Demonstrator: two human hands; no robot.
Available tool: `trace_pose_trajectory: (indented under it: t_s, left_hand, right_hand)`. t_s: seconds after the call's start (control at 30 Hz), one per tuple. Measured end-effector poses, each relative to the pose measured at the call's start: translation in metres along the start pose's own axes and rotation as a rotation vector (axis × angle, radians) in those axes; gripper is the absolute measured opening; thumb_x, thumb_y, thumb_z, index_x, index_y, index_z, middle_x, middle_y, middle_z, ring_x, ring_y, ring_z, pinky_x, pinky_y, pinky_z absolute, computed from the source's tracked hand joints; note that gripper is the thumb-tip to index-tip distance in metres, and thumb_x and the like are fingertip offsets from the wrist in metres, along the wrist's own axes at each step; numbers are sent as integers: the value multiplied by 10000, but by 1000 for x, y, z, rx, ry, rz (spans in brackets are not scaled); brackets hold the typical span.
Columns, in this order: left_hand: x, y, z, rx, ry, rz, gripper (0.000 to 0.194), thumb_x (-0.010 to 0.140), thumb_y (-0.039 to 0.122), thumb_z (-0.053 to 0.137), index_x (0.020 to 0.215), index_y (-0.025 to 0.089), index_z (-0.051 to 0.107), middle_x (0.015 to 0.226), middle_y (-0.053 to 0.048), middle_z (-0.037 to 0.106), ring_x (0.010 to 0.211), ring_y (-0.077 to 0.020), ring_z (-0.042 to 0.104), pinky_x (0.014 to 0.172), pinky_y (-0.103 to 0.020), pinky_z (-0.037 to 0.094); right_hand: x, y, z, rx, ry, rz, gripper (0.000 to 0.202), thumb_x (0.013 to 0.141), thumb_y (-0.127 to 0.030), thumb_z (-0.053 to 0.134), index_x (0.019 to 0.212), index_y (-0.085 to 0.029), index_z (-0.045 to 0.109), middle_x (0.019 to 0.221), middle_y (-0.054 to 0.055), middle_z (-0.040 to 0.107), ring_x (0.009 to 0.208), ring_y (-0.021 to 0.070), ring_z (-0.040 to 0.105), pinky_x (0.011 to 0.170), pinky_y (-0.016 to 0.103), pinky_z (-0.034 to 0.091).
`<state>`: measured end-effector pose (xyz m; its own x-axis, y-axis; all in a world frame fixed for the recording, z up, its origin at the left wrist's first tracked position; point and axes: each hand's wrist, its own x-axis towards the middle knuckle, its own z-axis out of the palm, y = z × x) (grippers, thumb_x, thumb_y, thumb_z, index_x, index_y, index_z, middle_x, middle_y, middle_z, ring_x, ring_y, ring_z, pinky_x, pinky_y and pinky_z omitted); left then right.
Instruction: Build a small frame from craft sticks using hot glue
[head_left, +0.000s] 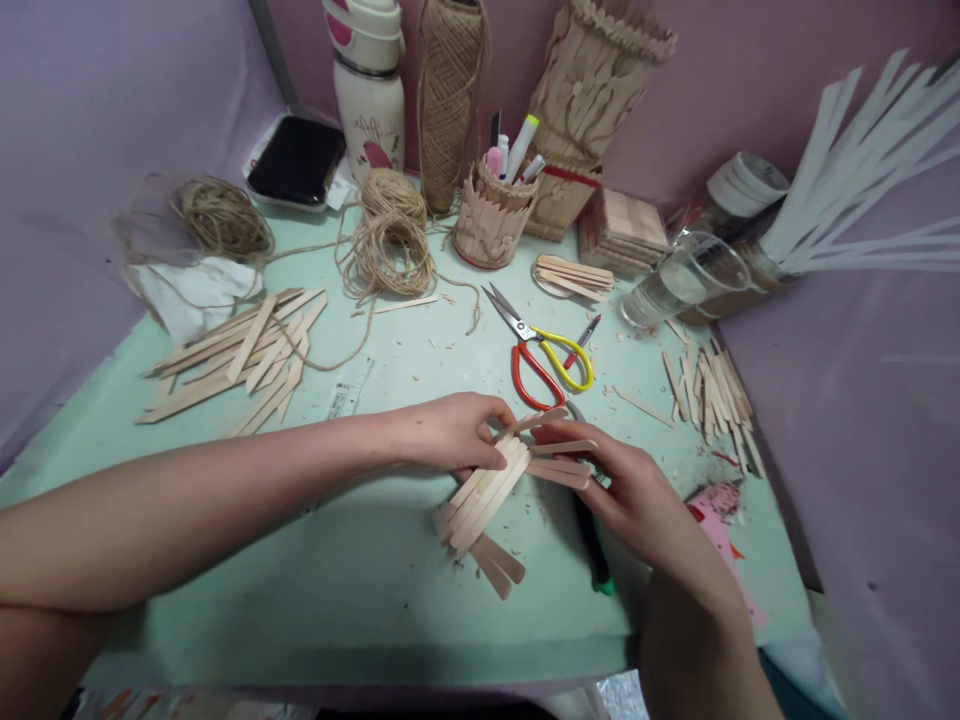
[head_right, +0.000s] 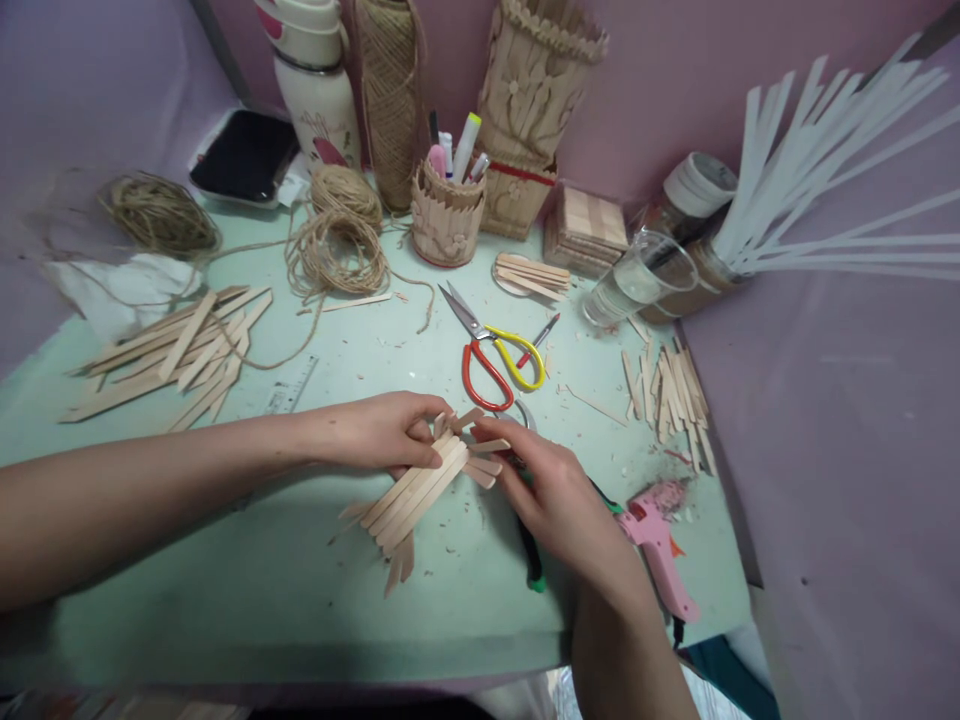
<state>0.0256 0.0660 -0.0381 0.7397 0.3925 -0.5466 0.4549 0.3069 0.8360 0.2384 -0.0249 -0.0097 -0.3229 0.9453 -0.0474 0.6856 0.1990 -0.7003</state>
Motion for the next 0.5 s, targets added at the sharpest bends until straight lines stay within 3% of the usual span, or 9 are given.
trace_pose_trajectory:
  t_s: [0.23,0.5]
  left_hand:
    - [2,-4,0,70,15,14,378,714,195,620,1084,174,547,644,41,599,579,-136,593,542,-243,495]
    - [1,-3,-1,74,28,10,374,702,204,624,1068,173,551,617,49,580,547,-130,578,524,-233,482]
  right_hand:
    - [2,5,10,-134,-44,27,255,914,-147,506,1082,-250,668,1143,20,736,1043,192,696,891,334,544]
    - [2,-1,19,-285,40,-34,266,915,-140,481,1069,-219,683,1062,64,764,926,213,731,780,345,577]
